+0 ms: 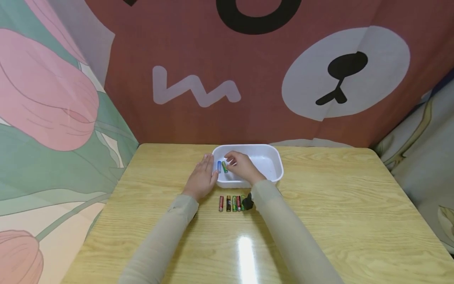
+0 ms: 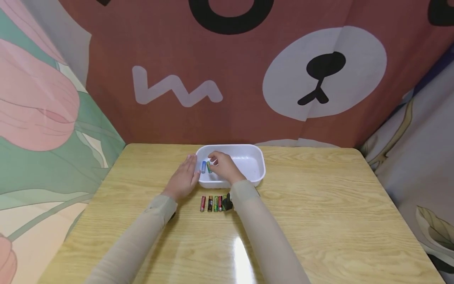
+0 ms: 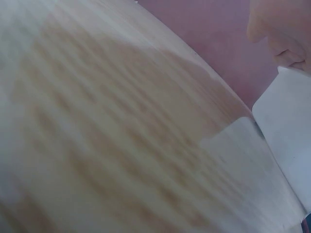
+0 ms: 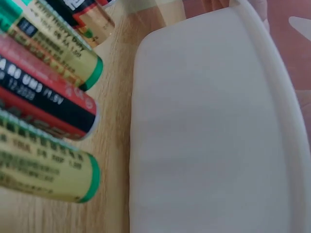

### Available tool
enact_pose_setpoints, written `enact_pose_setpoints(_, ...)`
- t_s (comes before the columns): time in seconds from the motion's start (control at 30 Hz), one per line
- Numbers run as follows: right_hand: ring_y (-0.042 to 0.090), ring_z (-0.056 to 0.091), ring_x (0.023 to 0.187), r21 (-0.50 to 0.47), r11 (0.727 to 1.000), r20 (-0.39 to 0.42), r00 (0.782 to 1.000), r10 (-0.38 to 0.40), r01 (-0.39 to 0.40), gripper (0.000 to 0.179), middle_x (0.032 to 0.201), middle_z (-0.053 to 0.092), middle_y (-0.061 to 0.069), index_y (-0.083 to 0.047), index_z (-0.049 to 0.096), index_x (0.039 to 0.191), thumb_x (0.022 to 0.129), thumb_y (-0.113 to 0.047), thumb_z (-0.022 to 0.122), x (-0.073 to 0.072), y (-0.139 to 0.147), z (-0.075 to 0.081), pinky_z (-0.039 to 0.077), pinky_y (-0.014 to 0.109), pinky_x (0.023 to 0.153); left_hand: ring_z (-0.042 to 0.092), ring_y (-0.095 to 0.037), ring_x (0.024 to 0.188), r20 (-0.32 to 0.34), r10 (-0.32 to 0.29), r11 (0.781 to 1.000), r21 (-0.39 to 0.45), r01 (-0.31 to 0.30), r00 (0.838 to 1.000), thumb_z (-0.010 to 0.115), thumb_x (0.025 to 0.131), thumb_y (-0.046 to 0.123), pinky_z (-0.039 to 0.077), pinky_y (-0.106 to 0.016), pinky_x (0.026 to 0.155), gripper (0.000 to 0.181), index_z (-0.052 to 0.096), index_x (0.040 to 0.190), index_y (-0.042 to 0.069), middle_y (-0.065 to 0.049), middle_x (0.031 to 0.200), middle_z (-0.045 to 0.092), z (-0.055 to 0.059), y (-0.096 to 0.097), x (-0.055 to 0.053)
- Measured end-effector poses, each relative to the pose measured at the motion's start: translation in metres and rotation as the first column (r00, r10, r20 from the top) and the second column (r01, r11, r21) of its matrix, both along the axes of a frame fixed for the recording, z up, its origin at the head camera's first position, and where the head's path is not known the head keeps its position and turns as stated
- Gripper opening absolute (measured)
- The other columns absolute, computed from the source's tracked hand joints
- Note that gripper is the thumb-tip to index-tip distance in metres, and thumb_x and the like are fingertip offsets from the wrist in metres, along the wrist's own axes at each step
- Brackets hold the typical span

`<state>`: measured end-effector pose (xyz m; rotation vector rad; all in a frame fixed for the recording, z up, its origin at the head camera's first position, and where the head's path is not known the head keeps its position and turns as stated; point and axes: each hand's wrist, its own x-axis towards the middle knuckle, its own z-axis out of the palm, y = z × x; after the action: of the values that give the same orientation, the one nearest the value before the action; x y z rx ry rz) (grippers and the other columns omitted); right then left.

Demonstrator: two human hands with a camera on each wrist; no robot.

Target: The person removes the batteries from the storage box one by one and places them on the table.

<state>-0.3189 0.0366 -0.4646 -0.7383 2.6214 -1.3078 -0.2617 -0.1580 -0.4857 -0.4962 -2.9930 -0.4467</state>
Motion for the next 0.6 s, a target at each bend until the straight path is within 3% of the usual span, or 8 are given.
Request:
enact_pose_setpoints(0.3, 0.031, 0.064, 0.11, 0.067, 0.998, 0.053, 0.999, 0.011, -0.014, 0.046, 0.129, 0.064, 0.019, 0.003, 0.06, 0.134, 0.089, -0.002, 0.069, -0.01, -0.005, -0.009, 0.057, 0.039, 0.094, 0.009, -0.03, 0.155, 0.017, 0.001, 1.0, 0.005, -0.001, 1.0, 0.033, 0.11, 0.034, 0.018, -0.048, 0.125, 0.066, 0.013, 0.16, -0.004, -0.018, 0.167, 0.013, -0.002, 0.0, -0.001)
enact_pose_setpoints(0.6, 0.033, 0.06, 0.121, 0.181, 0.983, 0.114, 0.994, 0.005, -0.025, 0.062, 0.147, 0.052, 0.017, -0.003, 0.052, 0.146, 0.088, -0.002, 0.074, -0.011, -0.01, -0.013, 0.054, 0.041, 0.101, 0.012, -0.031, 0.155, -0.004, 0.0, 1.0, 0.014, 0.0, 1.0, 0.032, 0.109, 0.035, 0.019, -0.048, 0.125, 0.066, 0.015, 0.159, -0.005, -0.02, 0.166, 0.019, -0.002, 0.0, -0.001)
